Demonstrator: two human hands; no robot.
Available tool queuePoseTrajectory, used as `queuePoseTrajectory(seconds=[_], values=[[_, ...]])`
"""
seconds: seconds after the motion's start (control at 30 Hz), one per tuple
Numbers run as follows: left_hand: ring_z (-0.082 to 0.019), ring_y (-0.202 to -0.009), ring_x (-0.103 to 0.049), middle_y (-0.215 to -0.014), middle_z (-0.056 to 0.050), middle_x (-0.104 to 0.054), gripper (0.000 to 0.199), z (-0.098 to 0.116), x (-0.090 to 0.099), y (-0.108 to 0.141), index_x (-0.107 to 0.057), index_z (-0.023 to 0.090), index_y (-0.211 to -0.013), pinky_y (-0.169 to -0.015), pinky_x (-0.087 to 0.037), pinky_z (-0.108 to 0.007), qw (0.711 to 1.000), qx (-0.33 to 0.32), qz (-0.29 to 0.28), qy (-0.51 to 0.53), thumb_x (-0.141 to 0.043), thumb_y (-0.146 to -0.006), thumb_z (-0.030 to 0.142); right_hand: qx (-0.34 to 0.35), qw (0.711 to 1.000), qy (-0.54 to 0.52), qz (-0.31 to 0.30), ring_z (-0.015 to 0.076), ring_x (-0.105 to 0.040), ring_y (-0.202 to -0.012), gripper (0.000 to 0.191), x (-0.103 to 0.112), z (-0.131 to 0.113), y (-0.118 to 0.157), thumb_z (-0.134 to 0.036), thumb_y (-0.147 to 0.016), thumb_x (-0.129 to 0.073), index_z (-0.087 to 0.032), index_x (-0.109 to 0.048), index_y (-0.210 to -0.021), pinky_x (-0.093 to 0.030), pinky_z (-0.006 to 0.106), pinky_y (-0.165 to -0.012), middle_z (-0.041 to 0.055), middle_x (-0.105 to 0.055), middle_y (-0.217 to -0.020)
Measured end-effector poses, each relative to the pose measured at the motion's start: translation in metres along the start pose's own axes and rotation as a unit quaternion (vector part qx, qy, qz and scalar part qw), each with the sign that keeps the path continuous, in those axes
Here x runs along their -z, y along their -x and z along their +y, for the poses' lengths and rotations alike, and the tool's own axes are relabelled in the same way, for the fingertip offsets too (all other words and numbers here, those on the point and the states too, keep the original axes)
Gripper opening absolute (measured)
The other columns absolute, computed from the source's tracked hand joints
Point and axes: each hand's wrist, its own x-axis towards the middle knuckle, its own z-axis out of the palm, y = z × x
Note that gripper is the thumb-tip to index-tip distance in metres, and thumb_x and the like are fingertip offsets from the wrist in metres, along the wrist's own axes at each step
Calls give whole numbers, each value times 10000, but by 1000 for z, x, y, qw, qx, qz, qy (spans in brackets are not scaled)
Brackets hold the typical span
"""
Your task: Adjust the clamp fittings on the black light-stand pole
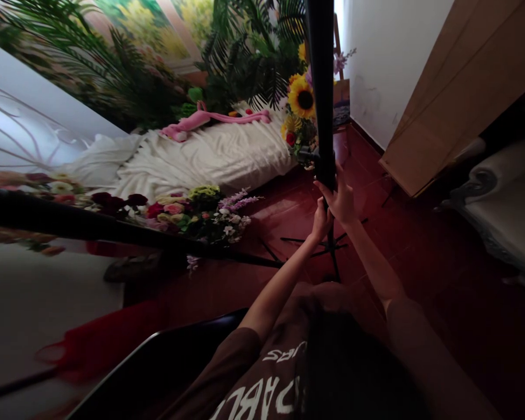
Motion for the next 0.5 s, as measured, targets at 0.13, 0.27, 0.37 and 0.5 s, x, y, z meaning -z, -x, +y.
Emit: queuePoseTrajectory(seconds=[0.13,0.27,0.37,0.5], values=[[-211,-913,-672,-1067,-156,-678,492,-17,-5,-2,-487,142,-1294,-831,-536,-348,1000,-5,17,0,-463,-959,501,-65,997,27,-28,301,-741,-950,658,-10,31,30,-613,-891,-578,-243,-457,-1423,-611,441,-823,99,-743,-1109],[-213,-916,-675,-1024,-150,-685,544,-26,-7,-2,-507,133,-1295,-855,-548,-355,1000,3,19,8,-461,-950,552,-63,997,33,-19,299,-717,-1045,618,-16,46,43,-603,-894,-577,-266,-476,-1401,-591,449,-888,94,-723,-1160],[-201,-883,-672,-1009,-145,-686,552,-25,-7,-2,-502,134,-1299,-846,-553,-352,1000,-2,18,14,-465,-947,558,-51,998,35,-11,283,-707,-1072,601,-19,47,44,-601,-905,-560,-266,-477,-1398,-590,426,-900,87,-719,-1170],[-184,-862,-664,-1004,-133,-681,502,-21,-6,-1,-515,151,-1257,-822,-549,-337,1000,-12,18,18,-439,-959,549,-54,998,43,-13,288,-713,-1047,594,-19,48,44,-589,-905,-565,-274,-477,-1401,-593,434,-884,89,-717,-1178]])
